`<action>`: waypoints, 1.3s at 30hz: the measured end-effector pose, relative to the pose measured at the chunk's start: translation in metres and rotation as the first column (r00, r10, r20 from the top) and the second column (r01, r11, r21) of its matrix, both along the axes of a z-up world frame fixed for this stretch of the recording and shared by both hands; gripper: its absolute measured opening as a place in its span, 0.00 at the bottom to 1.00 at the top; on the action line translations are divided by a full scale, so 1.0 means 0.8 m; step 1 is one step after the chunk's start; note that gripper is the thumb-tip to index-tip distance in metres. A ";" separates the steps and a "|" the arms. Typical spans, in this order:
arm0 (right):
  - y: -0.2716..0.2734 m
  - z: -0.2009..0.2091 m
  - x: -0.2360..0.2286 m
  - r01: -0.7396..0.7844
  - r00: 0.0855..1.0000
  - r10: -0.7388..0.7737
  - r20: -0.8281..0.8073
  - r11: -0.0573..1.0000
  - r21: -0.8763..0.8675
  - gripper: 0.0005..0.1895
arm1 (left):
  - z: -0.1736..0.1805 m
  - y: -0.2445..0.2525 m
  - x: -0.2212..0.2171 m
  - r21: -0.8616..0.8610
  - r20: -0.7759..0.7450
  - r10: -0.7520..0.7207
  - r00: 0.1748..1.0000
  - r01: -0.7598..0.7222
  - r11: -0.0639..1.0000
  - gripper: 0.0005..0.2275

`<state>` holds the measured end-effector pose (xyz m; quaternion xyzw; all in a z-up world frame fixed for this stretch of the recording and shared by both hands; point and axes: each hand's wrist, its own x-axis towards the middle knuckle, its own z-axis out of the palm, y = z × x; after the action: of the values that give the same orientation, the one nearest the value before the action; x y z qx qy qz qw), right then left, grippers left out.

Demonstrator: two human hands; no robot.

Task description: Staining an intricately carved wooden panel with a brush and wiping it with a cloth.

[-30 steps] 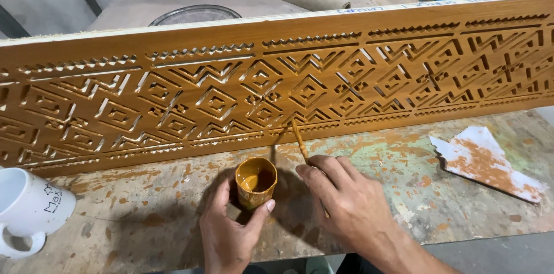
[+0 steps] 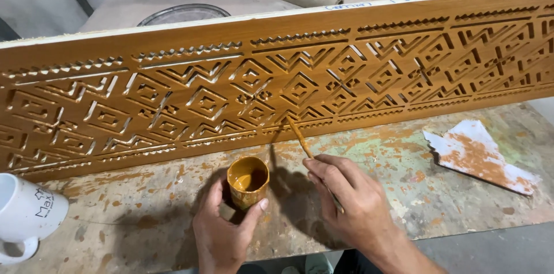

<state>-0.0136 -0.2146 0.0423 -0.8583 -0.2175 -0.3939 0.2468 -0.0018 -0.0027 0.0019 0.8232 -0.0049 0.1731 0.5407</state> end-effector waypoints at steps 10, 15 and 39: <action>-0.008 -0.003 0.000 0.033 0.999 -0.033 0.001 0.998 0.052 0.11 | -0.004 0.001 0.001 0.037 0.022 0.006 1.000 -0.006 0.999 0.24; -0.012 -0.012 0.006 -0.021 1.000 0.022 -0.011 0.998 0.061 0.11 | -0.002 -0.001 0.000 0.004 -0.037 -0.012 0.999 0.012 1.000 0.25; -0.028 -0.019 -0.002 0.002 0.996 0.010 -0.087 0.991 0.137 0.09 | -0.004 -0.002 -0.002 0.004 0.002 -0.003 1.000 0.003 1.000 0.24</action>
<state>-0.0150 -0.2372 0.0272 -0.8554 -0.1807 -0.3692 0.3152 -0.0032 -0.0040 -0.0016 0.8240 -0.0071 0.1729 0.5395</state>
